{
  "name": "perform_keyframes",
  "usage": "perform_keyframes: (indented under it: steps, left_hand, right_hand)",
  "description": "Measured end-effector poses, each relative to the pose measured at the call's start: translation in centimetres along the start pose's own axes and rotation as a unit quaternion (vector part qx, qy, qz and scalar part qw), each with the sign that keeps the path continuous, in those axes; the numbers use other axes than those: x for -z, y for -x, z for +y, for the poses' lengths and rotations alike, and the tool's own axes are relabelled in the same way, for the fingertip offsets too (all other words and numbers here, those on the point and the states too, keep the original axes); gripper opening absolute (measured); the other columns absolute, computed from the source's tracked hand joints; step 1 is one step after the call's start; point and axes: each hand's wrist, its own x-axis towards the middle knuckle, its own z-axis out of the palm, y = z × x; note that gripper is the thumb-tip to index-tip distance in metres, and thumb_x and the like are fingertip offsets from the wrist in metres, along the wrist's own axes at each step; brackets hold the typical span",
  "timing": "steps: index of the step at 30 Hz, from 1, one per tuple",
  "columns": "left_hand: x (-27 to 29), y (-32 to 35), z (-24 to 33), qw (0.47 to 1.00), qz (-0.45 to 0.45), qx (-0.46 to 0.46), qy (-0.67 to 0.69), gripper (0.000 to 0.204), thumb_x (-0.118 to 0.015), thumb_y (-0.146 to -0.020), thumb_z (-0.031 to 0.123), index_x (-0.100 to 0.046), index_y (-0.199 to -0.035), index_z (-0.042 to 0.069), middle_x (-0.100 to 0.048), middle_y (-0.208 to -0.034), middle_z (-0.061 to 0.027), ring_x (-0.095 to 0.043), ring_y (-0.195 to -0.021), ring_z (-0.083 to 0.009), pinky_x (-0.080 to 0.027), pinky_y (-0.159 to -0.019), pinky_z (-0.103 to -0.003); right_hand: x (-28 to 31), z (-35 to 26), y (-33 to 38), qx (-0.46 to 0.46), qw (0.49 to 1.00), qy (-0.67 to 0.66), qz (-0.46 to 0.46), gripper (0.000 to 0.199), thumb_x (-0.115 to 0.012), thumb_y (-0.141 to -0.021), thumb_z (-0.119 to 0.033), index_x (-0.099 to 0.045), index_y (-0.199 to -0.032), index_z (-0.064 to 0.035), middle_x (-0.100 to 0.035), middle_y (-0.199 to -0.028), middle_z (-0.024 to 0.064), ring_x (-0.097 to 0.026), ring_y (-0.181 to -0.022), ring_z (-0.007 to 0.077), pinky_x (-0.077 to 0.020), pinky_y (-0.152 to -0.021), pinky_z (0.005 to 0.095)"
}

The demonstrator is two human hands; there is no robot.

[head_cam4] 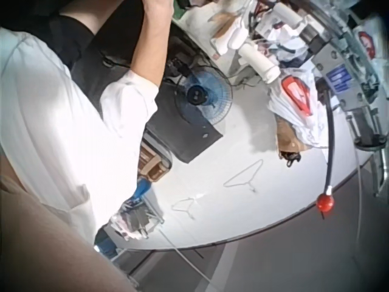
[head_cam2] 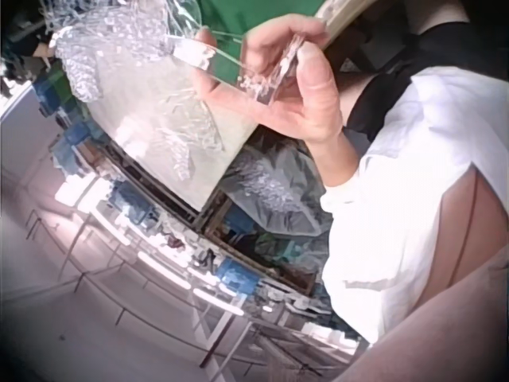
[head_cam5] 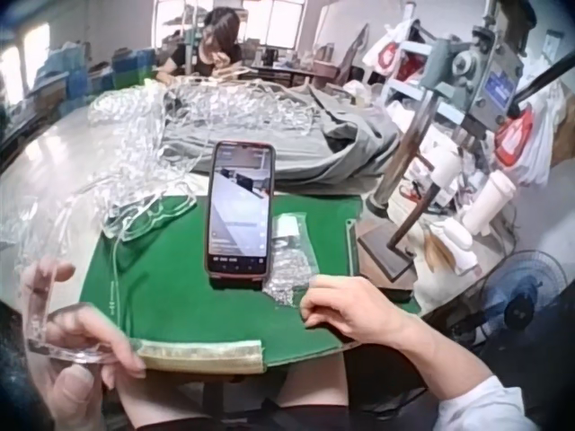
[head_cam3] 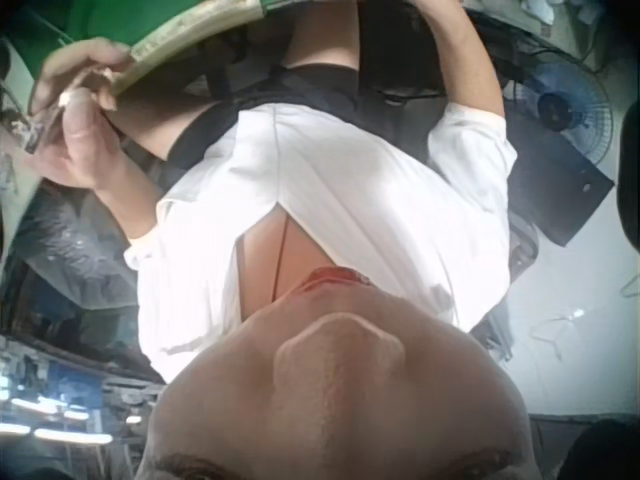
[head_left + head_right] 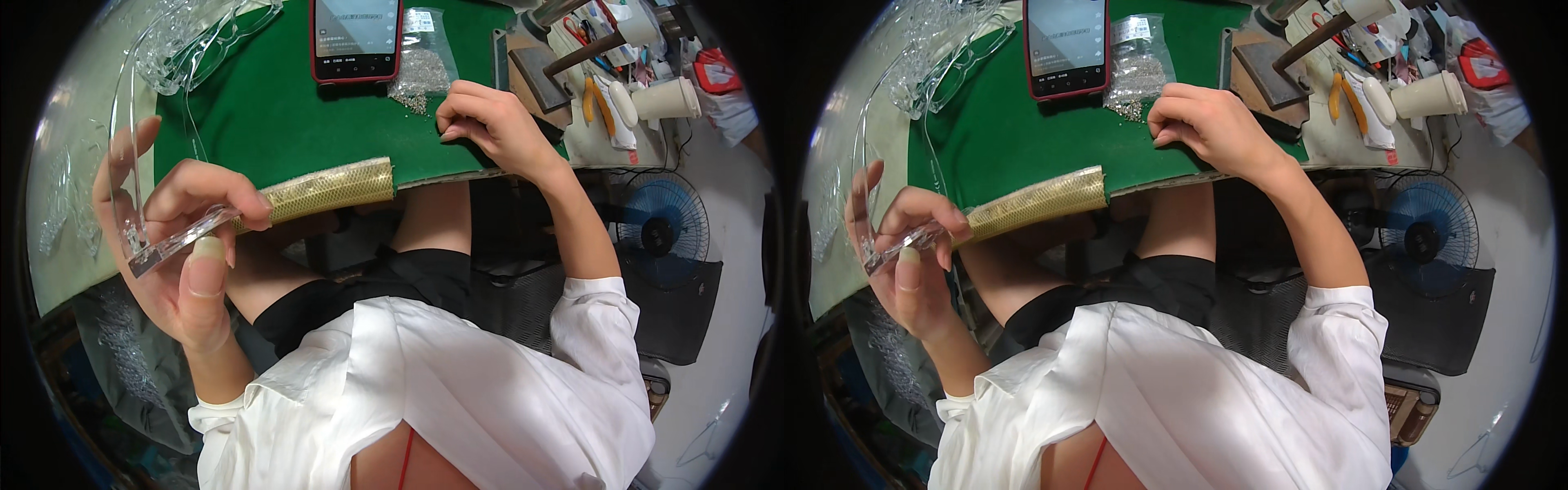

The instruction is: The person assembles clear eyeglass frames by inserting small metal components into the frame arms. They repeatedly pick up frames, insert the parts, and place the frames on the table.

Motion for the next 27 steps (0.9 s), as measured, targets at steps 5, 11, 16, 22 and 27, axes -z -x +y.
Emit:
perform_keyframes:
  steps: [5,11,16,22,27]
  left_hand:
    - [-0.3,0.1,0.1,0.998,0.035,0.042,0.022,0.092,-0.057,-0.084,0.056,-0.018,-0.139,-0.007,-0.06,-0.08,-0.0212,-0.06,-0.064,-0.0184,-0.042,-0.046,-0.018]
    - [-1.1,0.2,0.3,0.999,0.029,0.018,0.007,0.091,-0.055,-0.084,0.061,-0.021,-0.14,-0.002,-0.061,-0.079,-0.0207,-0.061,-0.063,-0.0179,-0.043,-0.047,-0.018]
    - [-4.2,0.2,0.9,0.998,0.025,0.05,0.038,0.099,-0.06,-0.079,0.065,-0.02,-0.139,-0.002,-0.061,-0.087,-0.0201,-0.063,-0.07,-0.0188,-0.046,-0.051,-0.02]
    - [-6.4,0.0,0.9,0.995,0.021,0.054,0.084,0.102,-0.06,-0.078,0.066,-0.018,-0.139,-0.003,-0.049,-0.122,-0.023,-0.064,-0.074,-0.0182,-0.048,-0.052,-0.02]
    - [-6.1,0.1,0.4,0.995,-0.014,0.042,0.087,0.097,-0.062,-0.08,0.059,-0.018,-0.14,-0.003,-0.04,-0.133,-0.0242,-0.064,-0.076,-0.0186,-0.047,-0.05,-0.02]
  right_hand:
    - [0.1,0.4,0.0,0.046,0.997,0.061,-0.025,0.01,-0.064,-0.079,-0.009,-0.056,-0.082,-0.0045,-0.054,-0.078,0.0052,-0.058,-0.073,0.0257,-0.047,-0.062,0.0345]
    - [0.5,-0.4,1.1,0.034,0.99,0.135,-0.025,0.013,-0.064,-0.08,-0.011,-0.051,-0.081,-0.0055,-0.053,-0.079,0.005,-0.055,-0.077,0.0252,-0.0462,-0.063,0.0357]
    - [0.2,-0.1,1.5,0.021,0.998,0.046,0.029,0.013,-0.062,-0.08,-0.003,-0.049,-0.082,-0.0012,-0.047,-0.075,0.0089,-0.049,-0.07,0.0258,-0.042,-0.062,0.0331]
    - [-0.1,-0.3,1.7,0.0,0.996,0.066,0.059,0.013,-0.064,-0.08,-0.01,-0.052,-0.08,-0.0031,-0.053,-0.076,0.0081,-0.055,-0.074,0.0281,-0.044,-0.063,0.0369]
    - [-0.3,-0.6,2.3,-0.027,0.987,0.13,0.096,0.01,-0.063,-0.08,-0.01,-0.055,-0.08,-0.0035,-0.054,-0.076,0.0079,-0.056,-0.075,0.0285,-0.0448,-0.063,0.0365]
